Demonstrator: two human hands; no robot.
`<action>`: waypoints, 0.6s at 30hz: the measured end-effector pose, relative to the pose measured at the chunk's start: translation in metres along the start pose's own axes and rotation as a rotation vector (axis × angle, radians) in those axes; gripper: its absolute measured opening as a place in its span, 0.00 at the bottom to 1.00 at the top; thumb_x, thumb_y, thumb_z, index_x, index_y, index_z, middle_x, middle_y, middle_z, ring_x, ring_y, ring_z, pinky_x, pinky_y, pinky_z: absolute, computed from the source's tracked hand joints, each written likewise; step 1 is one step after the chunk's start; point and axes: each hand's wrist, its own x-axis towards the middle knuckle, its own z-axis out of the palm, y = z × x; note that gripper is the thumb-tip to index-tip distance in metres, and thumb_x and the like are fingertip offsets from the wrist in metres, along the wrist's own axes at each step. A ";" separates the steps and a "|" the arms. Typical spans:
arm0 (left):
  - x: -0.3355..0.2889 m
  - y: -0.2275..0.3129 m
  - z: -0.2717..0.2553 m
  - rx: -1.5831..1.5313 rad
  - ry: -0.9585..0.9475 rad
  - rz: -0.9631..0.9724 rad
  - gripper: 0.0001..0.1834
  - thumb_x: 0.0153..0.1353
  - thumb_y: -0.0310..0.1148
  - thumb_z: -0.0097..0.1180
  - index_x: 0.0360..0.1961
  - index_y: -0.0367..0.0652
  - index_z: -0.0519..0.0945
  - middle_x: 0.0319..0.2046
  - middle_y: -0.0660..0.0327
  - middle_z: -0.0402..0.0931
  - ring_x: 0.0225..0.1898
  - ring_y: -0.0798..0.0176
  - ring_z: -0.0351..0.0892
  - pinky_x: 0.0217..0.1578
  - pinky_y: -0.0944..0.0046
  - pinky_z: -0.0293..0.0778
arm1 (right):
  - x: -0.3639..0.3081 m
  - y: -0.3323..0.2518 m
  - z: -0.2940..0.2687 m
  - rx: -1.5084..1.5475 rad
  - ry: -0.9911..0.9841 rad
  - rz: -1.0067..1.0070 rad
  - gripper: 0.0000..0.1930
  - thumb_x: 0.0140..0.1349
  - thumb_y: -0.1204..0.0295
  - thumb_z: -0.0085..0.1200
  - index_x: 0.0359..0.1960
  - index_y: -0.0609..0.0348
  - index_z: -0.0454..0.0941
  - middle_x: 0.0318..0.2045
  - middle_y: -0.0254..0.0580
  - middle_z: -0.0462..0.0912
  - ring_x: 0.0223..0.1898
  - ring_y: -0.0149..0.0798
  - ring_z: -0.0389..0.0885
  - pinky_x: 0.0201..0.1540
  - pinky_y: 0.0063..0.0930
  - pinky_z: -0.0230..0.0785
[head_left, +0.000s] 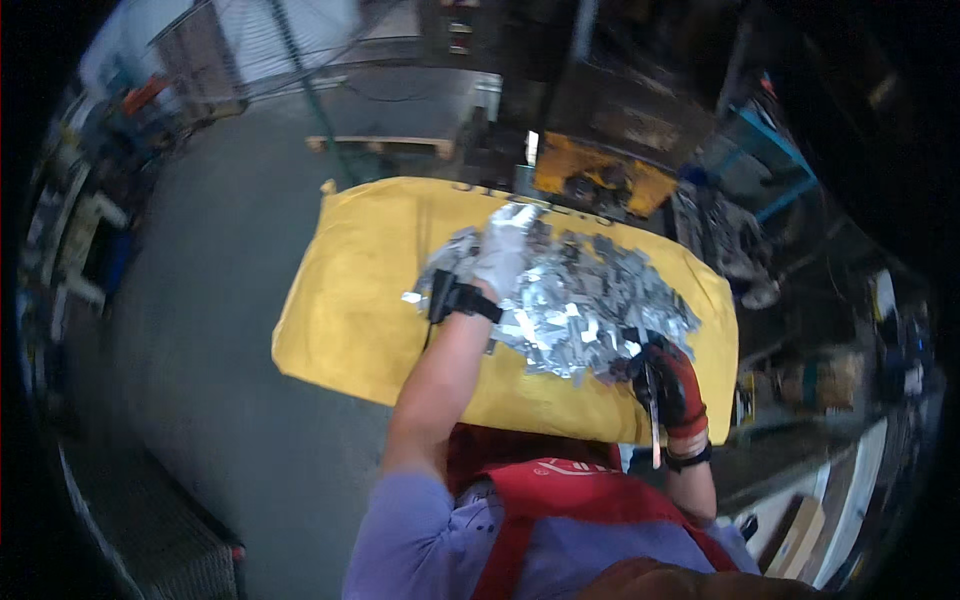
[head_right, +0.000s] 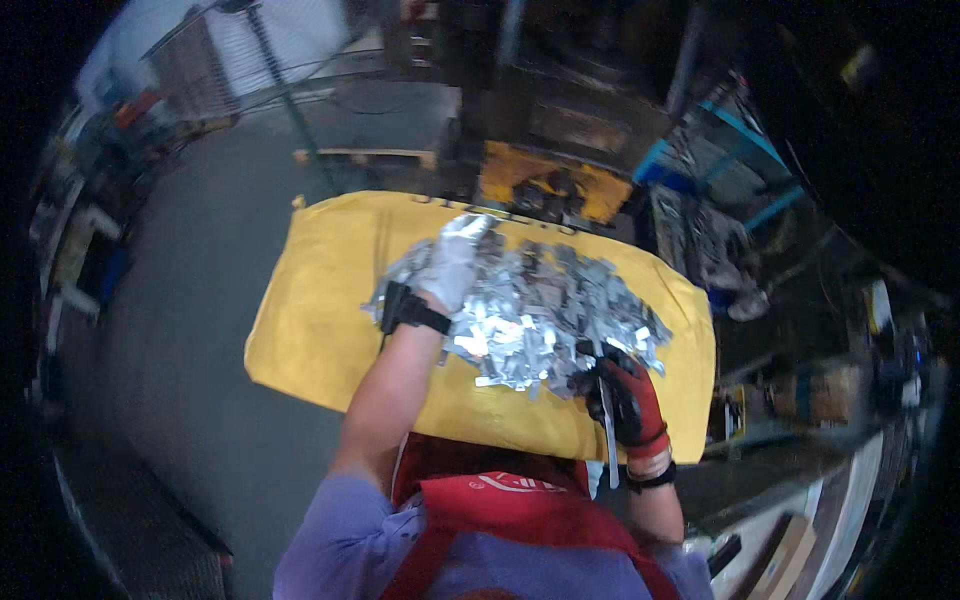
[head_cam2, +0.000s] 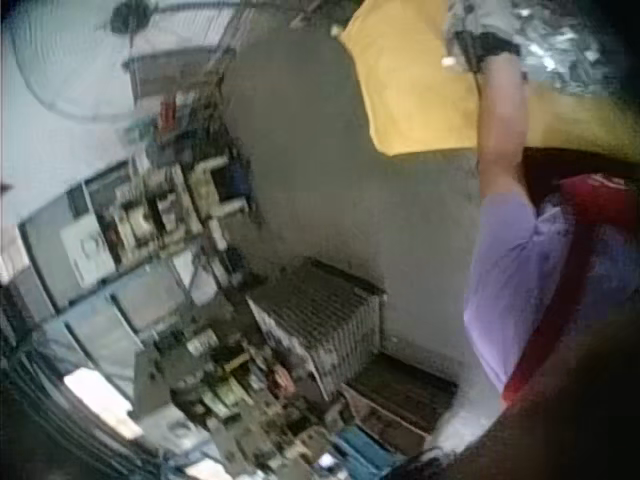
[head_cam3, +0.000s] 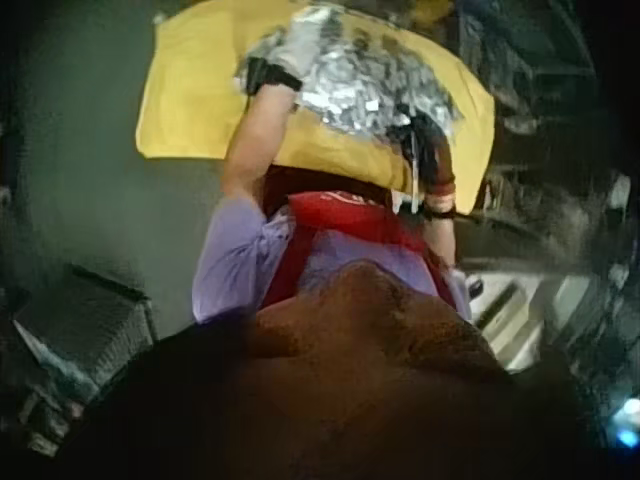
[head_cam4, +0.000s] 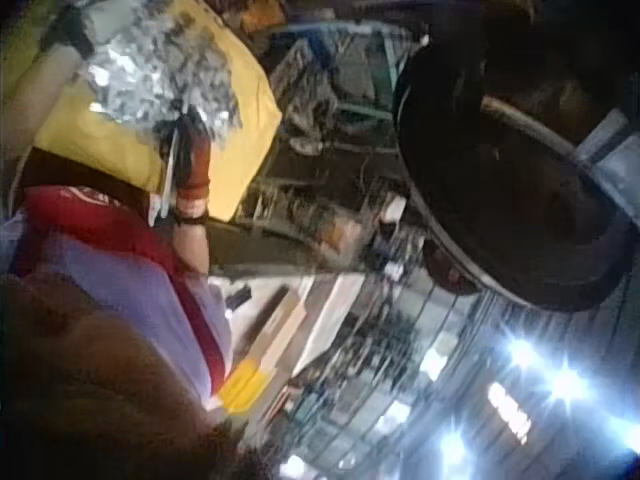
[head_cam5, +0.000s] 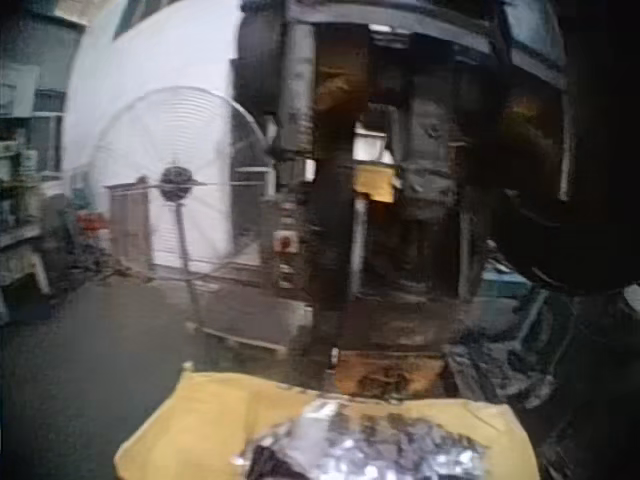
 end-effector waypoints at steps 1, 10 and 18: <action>0.004 0.004 0.005 -0.030 0.048 -0.091 0.08 0.58 0.34 0.54 0.34 0.41 0.78 0.23 0.64 0.75 0.22 0.71 0.72 0.22 0.70 0.69 | 0.008 0.006 -0.009 -0.165 0.050 -0.166 0.15 0.64 0.66 0.42 0.48 0.62 0.70 0.22 0.33 0.77 0.17 0.23 0.71 0.18 0.15 0.61; 0.009 -0.003 0.008 -0.061 0.074 -0.175 0.09 0.59 0.33 0.53 0.34 0.38 0.78 0.21 0.59 0.76 0.19 0.65 0.75 0.20 0.67 0.70 | 0.116 -0.025 -0.034 -0.205 -0.047 -0.167 0.14 0.62 0.66 0.47 0.46 0.60 0.75 0.25 0.36 0.79 0.22 0.27 0.77 0.24 0.15 0.68; 0.002 0.007 0.010 0.020 0.013 -0.216 0.11 0.61 0.34 0.49 0.37 0.37 0.76 0.24 0.57 0.77 0.19 0.66 0.77 0.20 0.71 0.72 | 0.182 -0.035 -0.026 0.050 -0.166 0.057 0.13 0.62 0.66 0.47 0.44 0.59 0.73 0.25 0.37 0.79 0.20 0.25 0.77 0.21 0.18 0.70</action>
